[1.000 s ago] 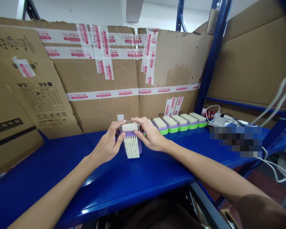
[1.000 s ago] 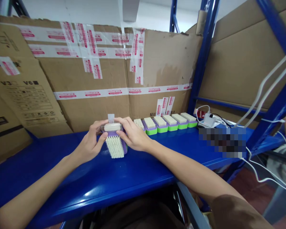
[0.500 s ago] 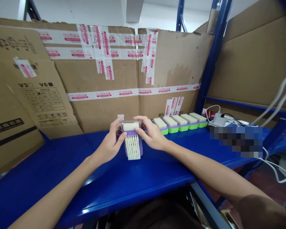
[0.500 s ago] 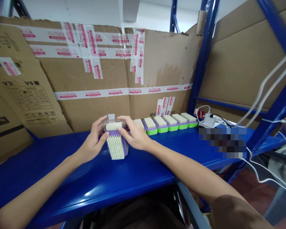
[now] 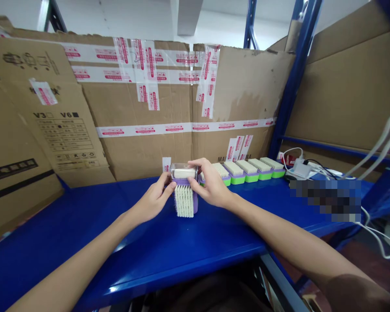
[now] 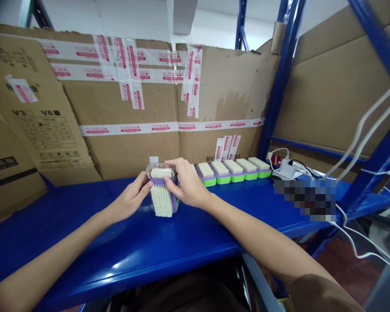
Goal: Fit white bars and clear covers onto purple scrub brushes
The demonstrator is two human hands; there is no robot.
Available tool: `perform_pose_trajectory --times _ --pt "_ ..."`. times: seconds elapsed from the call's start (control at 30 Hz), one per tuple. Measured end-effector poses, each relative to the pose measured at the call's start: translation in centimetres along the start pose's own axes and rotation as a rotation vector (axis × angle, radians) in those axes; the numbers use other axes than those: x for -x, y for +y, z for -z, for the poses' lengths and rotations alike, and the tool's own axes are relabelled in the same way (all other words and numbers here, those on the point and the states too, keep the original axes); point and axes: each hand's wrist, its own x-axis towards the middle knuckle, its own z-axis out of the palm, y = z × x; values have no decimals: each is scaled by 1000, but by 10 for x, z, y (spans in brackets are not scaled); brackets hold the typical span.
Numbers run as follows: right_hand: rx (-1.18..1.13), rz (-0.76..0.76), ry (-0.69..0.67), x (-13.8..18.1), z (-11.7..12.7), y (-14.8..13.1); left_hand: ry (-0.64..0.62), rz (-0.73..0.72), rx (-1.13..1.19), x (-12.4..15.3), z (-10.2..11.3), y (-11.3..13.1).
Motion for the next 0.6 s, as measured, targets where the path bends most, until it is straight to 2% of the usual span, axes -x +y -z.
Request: perform_pose_trajectory --times 0.1,0.2,0.3,0.4,0.5,0.6 --pt "-29 -43 15 0 -1 -1 -58 -2 57 0 2 -1" --pt "-77 -137 55 0 -2 -2 -173 -12 177 2 4 1" --pt "-135 -221 77 0 -3 -3 -248 1 167 4 4 5" --pt "-162 -255 91 1 -5 -5 -199 34 54 7 -2 5" --pt "-130 -232 88 1 -4 -7 -132 91 -81 9 -5 4" --pt "-118 -210 67 1 -2 -9 -114 84 -160 8 -2 6"
